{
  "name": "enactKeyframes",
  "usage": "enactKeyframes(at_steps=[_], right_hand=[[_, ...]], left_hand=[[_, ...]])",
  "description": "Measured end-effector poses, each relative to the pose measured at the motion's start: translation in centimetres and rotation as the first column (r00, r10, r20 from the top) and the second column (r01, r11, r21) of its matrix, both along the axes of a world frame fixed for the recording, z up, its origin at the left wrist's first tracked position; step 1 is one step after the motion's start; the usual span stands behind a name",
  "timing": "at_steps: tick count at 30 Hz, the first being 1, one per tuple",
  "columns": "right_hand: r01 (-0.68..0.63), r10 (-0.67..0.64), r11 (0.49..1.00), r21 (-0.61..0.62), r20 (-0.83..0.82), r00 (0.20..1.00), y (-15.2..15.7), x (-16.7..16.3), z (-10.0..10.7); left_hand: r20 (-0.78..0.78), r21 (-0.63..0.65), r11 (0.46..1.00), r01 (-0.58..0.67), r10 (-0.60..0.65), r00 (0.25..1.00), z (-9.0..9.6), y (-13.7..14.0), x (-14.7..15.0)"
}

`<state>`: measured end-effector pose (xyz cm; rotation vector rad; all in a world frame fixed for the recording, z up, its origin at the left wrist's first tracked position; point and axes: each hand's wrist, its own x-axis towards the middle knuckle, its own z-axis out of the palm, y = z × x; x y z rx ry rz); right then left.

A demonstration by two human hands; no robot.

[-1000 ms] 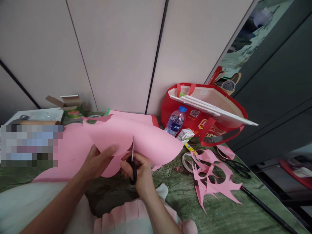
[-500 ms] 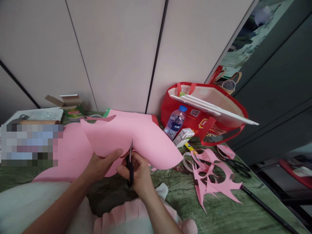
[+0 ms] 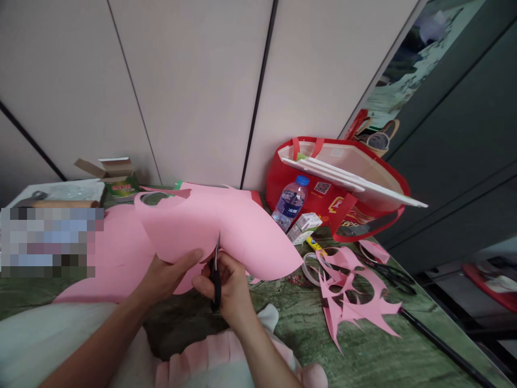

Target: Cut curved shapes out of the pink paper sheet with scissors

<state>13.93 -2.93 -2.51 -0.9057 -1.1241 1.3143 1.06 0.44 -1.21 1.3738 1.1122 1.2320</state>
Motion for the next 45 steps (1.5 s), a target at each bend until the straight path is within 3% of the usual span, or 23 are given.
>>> enactKeyframes(at_steps=[12, 24, 36, 45], right_hand=[[0.03, -0.031, 0.999, 0.033, 0.057, 0.998, -0.1, -0.1, 0.2], [0.022, -0.023, 0.997, 0.069, 0.013, 1.0, 0.0, -0.1, 0.0], [0.046, -0.047, 0.999, 0.026, 0.046, 0.998, 0.0, -0.1, 0.1], [0.051, -0.052, 0.998, 0.022, 0.087, 0.995, -0.1, 0.0, 0.1]], left_hand=[[-0.007, 0.014, 1.0, 0.012, -0.012, 1.0, -0.5, 0.1, -0.1], [-0.04, 0.023, 1.0, 0.021, -0.02, 0.999, 0.5, 0.0, 0.0], [-0.051, 0.003, 0.999, 0.038, -0.038, 0.998, 0.4, -0.4, 0.0], [0.03, -0.001, 0.999, 0.032, -0.032, 0.999, -0.1, 0.0, -0.2]])
